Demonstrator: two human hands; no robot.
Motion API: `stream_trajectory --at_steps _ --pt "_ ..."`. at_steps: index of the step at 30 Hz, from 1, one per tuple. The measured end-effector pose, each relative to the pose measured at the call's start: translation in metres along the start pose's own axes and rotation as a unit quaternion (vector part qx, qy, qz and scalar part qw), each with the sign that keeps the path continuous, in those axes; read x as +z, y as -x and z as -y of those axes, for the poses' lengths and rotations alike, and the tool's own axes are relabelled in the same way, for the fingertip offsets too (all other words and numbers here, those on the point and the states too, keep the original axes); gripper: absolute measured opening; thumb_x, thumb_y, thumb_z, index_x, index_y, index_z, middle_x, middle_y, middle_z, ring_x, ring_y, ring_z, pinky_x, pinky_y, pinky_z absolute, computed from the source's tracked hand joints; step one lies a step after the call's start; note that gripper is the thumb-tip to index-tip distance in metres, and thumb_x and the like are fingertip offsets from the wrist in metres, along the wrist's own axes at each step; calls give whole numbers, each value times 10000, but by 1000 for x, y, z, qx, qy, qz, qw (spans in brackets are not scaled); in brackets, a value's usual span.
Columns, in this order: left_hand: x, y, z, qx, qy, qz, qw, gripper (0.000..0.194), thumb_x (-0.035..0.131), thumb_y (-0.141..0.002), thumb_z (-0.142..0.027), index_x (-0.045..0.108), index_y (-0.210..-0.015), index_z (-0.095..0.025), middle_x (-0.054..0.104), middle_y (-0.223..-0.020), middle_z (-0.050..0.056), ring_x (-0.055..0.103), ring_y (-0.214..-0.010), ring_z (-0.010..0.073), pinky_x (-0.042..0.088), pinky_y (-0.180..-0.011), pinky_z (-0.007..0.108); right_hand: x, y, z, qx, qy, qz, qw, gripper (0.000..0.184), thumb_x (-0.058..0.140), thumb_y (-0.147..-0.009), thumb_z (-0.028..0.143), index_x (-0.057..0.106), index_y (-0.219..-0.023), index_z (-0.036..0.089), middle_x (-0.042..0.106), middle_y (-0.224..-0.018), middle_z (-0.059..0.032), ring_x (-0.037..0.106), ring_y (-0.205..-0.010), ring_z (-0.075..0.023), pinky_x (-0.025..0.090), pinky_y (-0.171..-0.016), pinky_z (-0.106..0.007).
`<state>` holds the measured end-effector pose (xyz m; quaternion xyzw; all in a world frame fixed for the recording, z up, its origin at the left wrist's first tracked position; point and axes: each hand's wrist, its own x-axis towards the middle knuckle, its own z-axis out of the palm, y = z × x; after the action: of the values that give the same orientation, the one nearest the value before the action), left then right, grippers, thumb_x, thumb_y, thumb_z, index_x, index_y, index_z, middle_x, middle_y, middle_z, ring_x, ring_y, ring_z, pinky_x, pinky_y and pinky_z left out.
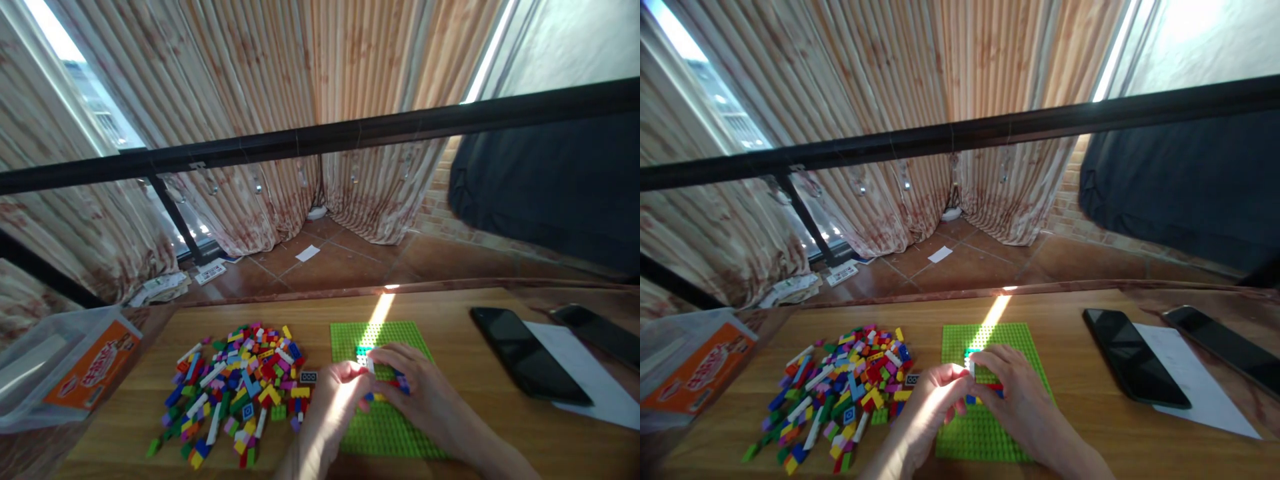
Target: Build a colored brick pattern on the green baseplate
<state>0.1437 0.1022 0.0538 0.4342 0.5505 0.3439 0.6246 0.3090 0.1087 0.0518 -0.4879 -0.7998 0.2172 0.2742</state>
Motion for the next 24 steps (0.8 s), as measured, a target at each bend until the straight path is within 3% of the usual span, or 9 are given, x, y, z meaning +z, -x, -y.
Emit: stream_trajectory --at_steps 3,7,14,24 --pt "-7 -8 5 28 -47 -35 998 348 580 -742 -447 684 -757 -116 633 -639 33 483 -510 93 327 -483 199 -1 0 -6 4 25 5 1000 241 581 -856 299 633 -1089 262 641 -1058 -55 566 -993 -216 463 -876 -398" --pt "-21 -14 11 79 -125 -115 982 266 557 -761 -333 689 -824 -110 673 -705 65 551 -606 134 380 -537 222 2 0 -16 18 65 1 998 256 621 -813 279 668 -1063 308 620 -1092 -55 546 -1012 -239 460 -869 -421" --pt "-15 -10 7 77 -210 -125 967 210 554 -762 -262 709 -844 -146 644 -626 27 553 -581 131 380 -529 213 11 0 -26 42 88 -24 995 253 689 -756 312 712 -1005 351 571 -1222 -70 488 -1125 -288 431 -916 -469" --pt "-10 -11 7 58 -255 -108 959 197 564 -759 -273 723 -836 -184 629 -597 3 539 -557 129 363 -523 218 13 -2 -28 54 78 9 995 298 725 -715 344 716 -1012 371 539 -1280 -67 479 -1151 -288 411 -937 -466"
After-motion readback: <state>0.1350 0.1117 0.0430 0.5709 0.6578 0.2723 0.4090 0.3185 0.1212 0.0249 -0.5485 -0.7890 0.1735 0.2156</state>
